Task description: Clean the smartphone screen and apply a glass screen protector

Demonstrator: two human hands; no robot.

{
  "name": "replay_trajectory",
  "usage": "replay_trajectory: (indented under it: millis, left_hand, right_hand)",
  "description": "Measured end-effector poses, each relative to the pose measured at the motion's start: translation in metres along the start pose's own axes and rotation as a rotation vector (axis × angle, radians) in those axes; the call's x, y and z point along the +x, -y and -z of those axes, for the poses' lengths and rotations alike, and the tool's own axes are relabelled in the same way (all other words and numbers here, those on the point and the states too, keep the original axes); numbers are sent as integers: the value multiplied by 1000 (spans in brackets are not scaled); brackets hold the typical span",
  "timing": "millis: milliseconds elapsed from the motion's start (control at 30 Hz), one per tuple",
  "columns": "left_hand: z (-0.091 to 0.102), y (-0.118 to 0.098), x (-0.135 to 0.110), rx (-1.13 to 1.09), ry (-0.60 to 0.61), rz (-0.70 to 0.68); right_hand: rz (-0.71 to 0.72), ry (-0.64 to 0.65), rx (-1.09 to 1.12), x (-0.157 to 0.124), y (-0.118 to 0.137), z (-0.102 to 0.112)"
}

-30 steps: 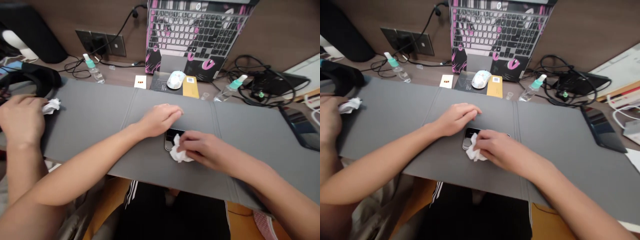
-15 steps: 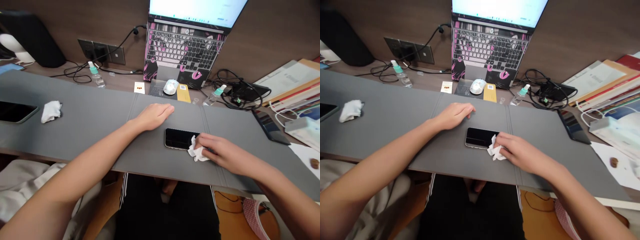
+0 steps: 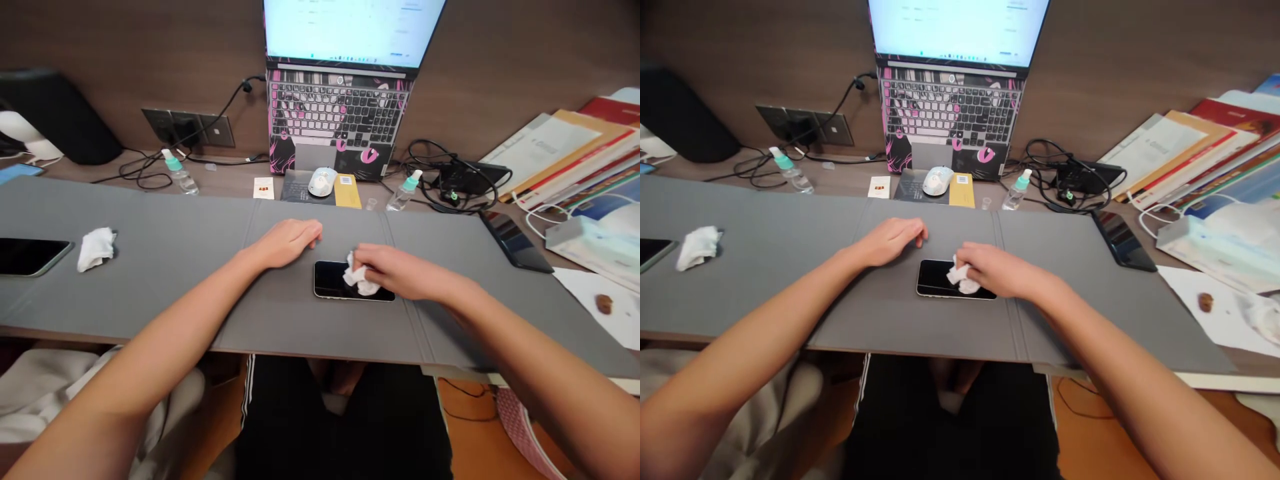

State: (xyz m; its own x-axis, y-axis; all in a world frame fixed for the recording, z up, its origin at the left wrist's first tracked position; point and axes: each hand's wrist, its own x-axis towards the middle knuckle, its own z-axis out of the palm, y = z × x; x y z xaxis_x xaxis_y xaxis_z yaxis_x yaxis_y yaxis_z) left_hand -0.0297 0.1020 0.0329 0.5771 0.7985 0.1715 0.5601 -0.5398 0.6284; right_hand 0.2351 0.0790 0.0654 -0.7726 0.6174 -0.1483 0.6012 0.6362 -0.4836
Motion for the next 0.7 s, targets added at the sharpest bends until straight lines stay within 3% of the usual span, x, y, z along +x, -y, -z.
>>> replay_trajectory:
  millis: [100,267,433,533,633,667,700]
  left_hand:
    - [1,-6,-1,4,47,-9]
    - [4,-3,0,11,37,-12]
    - [-2,0,7,98,43,-41]
    - [-14,-6,10,129,59,-78]
    - [-15,-9,13,195,4,-32]
    - [-10,-7,15,227,-66,47]
    - [-2,-2,18,262,-153,157]
  right_hand:
    - [-14,11,40,-23,-14,4]
    - [34,-31,88,-28,-30,4]
    - [74,-33,49,-48,-41,18]
    - [172,-224,-103,-60,-27,26]
    - [279,-628,-137,-57,-12,21]
    - [325,-582,-118,-54,-11,16]
    - [356,-446,-95,-49,-12,11]
